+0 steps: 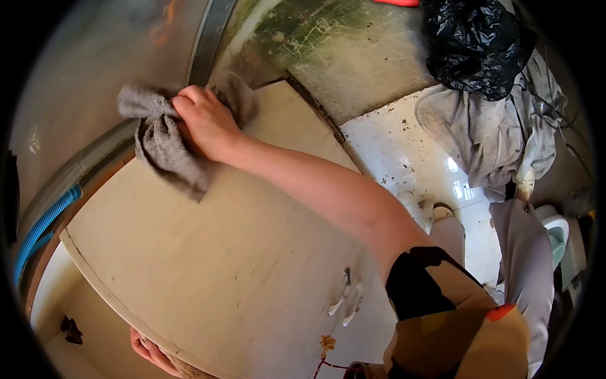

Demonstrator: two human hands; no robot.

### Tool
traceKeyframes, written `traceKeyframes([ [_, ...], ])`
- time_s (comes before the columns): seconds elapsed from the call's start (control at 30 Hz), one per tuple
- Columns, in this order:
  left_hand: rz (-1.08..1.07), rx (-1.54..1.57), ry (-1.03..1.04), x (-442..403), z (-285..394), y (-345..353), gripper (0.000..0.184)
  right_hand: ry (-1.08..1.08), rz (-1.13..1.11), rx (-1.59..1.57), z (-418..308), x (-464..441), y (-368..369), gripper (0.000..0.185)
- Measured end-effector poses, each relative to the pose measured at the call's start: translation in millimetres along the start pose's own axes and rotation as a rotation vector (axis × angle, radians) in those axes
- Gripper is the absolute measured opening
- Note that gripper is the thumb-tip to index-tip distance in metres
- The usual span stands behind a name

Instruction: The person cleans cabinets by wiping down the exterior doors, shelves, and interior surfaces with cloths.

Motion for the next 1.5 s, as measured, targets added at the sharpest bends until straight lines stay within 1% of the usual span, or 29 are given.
traceKeyframes([
  [0.07, -0.025, -0.265, 0.006, 4.2, 8.0, 2.8, 0.061, 0.018, 0.061, 0.029, 18.8, 4.6, -2.8, 0.031],
  [0.1, -0.022, -0.259, 0.002, 0.8, -3.8, -8.0, 0.061, 0.015, 0.044, 0.103, 41.8, 14.4, -5.1, 0.03],
  [0.13, -0.115, -0.34, 0.203, -4.9, -19.4, -26.3, 0.059, 0.173, -0.08, 0.153, 75.6, 28.8, -5.2, 0.035],
  [0.17, -0.208, -0.423, 0.404, -6.0, -27.4, -36.6, 0.058, 0.352, -0.102, 0.195, 94.5, 41.1, -17.1, 0.033],
  [0.2, -0.21, -0.429, 0.4, -6.2, -28.1, -38.5, 0.058, 0.797, -0.08, -0.024, 101.4, 42.9, -36.0, 0.032],
  [0.23, -0.207, -0.446, 0.363, -6.5, -27.7, -40.7, 0.056, 0.666, -0.068, 0.344, 158.6, 86.1, -20.7, 0.027],
  [0.27, -0.202, -0.463, 0.326, -6.2, -27.6, -43.3, 0.055, 0.666, -0.149, 0.434, 164.4, 104.4, -33.6, 0.032],
  [0.37, -0.198, -0.489, 0.384, -6.9, -32.2, -46.8, 0.057, 0.777, -0.152, 0.459, 171.6, 183.4, -67.4, 0.033],
  [0.43, -0.185, -0.488, 0.355, -3.9, -32.3, -47.1, 0.058, 0.718, -0.18, 0.475, 151.0, 243.5, -93.9, 0.033],
  [0.5, -0.171, -0.48, 0.337, -3.2, -26.9, -38.7, 0.059, 0.773, -0.25, 0.472, 127.0, 295.4, -118.0, 0.034],
  [0.57, -0.109, -0.443, 0.147, -4.2, -14.9, -26.6, 0.061, 0.795, -0.274, 0.494, 115.7, 317.7, -127.0, 0.035],
  [0.6, -0.11, -0.441, 0.148, -5.7, -19.9, -30.4, 0.061, 0.813, -0.3, 0.513, 114.7, 321.2, -128.8, 0.036],
  [0.67, -0.178, -0.467, 0.43, -7.0, -29.4, -40.3, 0.063, 0.792, -0.366, 0.49, 131.9, 286.5, -117.8, 0.032],
  [0.7, -0.173, -0.468, 0.432, -5.8, -24.6, -35.5, 0.063, 0.759, -0.384, 0.46, 147.0, 261.5, -108.3, 0.031],
  [0.77, -0.062, -0.373, 0.13, -3.4, -16.6, -24.7, 0.063, 0.695, -0.265, 0.338, 171.6, 197.3, -82.2, 0.031],
  [0.8, -0.057, -0.375, 0.129, -4.0, -20.2, -28.5, 0.063, 0.676, -0.302, 0.331, 187.6, 167.7, -69.7, 0.034],
  [0.87, -0.066, -0.418, 0.228, -4.6, -27.8, -39.0, 0.063, 0.564, -0.281, 0.263, 211.8, 120.5, -47.6, 0.035],
  [0.93, -0.061, -0.426, 0.199, -4.3, -24.9, -37.6, 0.063, 0.542, -0.252, 0.195, 224.3, 101.4, -43.3, 0.034],
  [1.0, -0.072, -0.437, 0.157, -4.6, -22.7, -39.5, 0.062, 0.537, -0.233, 0.136, 220.4, 115.4, -46.2, 0.033],
  [1.1, -0.068, -0.419, 0.168, -7.1, -31.1, -46.4, 0.063, 0.592, -0.253, 0.187, 206.3, 178.7, -72.9, 0.032],
  [1.17, -0.149, -0.574, 0.456, -9.9, -44.0, -56.9, 0.066, 0.625, -0.221, 0.25, 176.1, 240.1, -97.3, 0.033],
  [1.2, -0.157, -0.569, 0.45, -7.7, -37.1, -49.9, 0.066, 0.622, -0.226, 0.308, 155.6, 271.6, -111.7, 0.03],
  [1.27, -0.08, -0.35, -0.009, -9.6, -21.0, -32.1, 0.075, 0.694, -0.294, 0.368, 122.8, 342.9, -140.4, 0.031],
  [1.3, -0.089, -0.354, -0.012, -13.1, -22.9, -26.9, 0.075, 0.765, -0.284, 0.407, 105.5, 375.9, -153.5, 0.032],
  [1.33, 0.066, -0.196, -0.074, -17.5, -29.0, -27.2, 0.056, 0.839, -0.274, 0.444, 92.5, 398.9, -161.3, 0.032],
  [1.37, 0.222, -0.038, -0.134, -19.3, -32.2, -28.5, 0.037, 0.851, -0.275, 0.444, 89.8, 405.8, -161.3, 0.032],
  [1.4, 0.216, -0.044, -0.135, -17.1, -30.1, -25.1, 0.037, 0.846, -0.293, 0.492, 91.8, 408.7, -161.3, 0.032],
  [1.47, -0.033, -0.067, 0.104, -9.3, -19.0, -15.1, 0.039, 0.852, -0.31, 0.536, 91.8, 394.9, -157.9, 0.033],
  [1.5, -0.012, -0.076, 0.112, -10.0, -24.9, -14.7, 0.038, 0.823, -0.295, 0.466, 88.4, 360.0, -148.8, 0.034],
])
Point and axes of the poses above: each hand's wrist, its own x-axis away from the middle knuckle, its own y-axis out of the palm, z = x × y, the point moved 2 cm from there along -x, towards the middle knuckle, and after that the axes turned 13 degrees about -y, right-handed, at the moved point
